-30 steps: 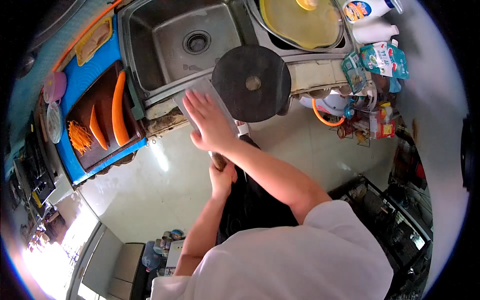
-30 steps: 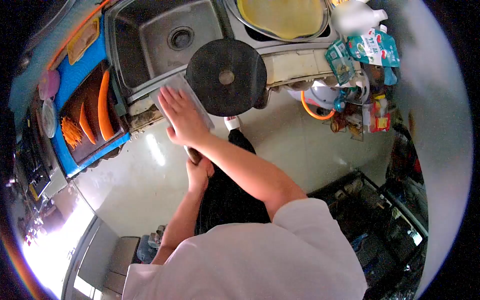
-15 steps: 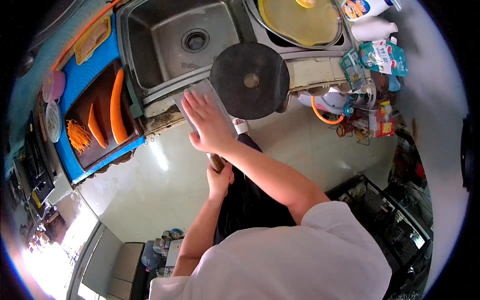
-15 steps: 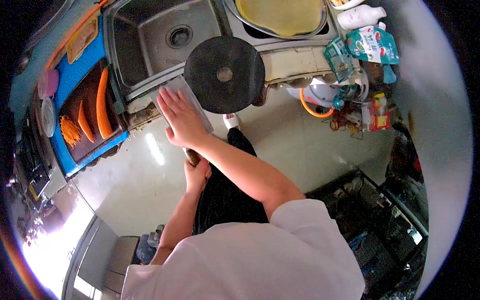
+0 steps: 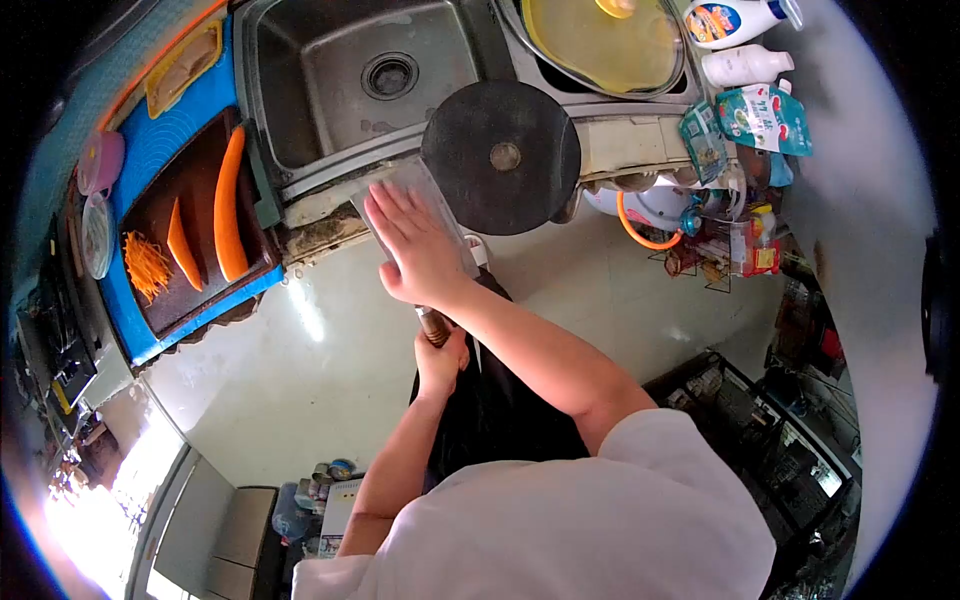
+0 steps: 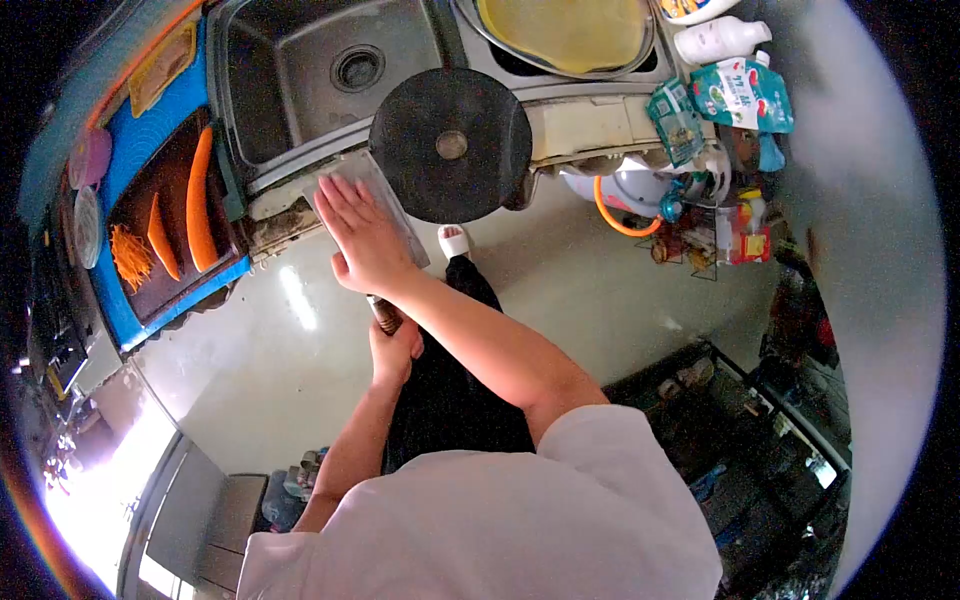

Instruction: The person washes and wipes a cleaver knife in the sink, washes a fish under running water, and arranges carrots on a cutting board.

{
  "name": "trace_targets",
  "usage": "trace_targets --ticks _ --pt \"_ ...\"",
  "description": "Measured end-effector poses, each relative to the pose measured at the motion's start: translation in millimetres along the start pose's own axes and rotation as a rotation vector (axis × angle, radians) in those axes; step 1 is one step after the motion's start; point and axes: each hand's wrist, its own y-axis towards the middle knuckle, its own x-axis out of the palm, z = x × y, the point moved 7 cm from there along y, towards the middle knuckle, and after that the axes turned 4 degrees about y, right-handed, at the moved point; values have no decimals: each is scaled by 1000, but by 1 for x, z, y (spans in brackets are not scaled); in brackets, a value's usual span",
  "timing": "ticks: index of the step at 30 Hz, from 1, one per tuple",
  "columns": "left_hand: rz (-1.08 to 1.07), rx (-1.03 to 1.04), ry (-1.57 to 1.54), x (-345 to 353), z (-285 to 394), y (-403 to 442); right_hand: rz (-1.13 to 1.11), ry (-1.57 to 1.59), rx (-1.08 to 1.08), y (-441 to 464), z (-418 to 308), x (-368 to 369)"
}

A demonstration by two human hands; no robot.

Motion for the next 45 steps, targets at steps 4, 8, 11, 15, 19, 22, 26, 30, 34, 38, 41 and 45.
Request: trace_targets --ticks 4,8,11,15,19,22,26,30,34,38,41,45 --pt "44 102 81 -4 41 39 79 -150 -37 54 19 -2" --pt "-24 238 13 13 113 82 195 -210 -143 141 42 -8" --pt "-46 268 -53 9 148 62 346 106 -252 150 10 -48" --pt "-175 176 -284 -31 148 -1 552 613 -103 83 -12 -136" --pt "-410 83 -480 -74 141 -62 610 558 91 -18 21 -159" --pt "-542 82 -570 -92 143 -86 526 403 293 -82 48 -152" --pt "-616 105 -613 -100 156 -97 489 307 339 -118 49 -157" --pt "-628 135 -551 -94 174 -93 546 272 354 -111 54 -174" --pt "-505 204 -419 -80 200 -70 589 176 323 -77 59 -210" --pt "-294 310 -259 -54 234 -26 620 166 360 -32 101 -246" --pt "-146 332 -279 -31 241 32 572 316 420 29 155 -263" --pt "-102 185 -300 3 266 77 455 339 391 142 225 -261"
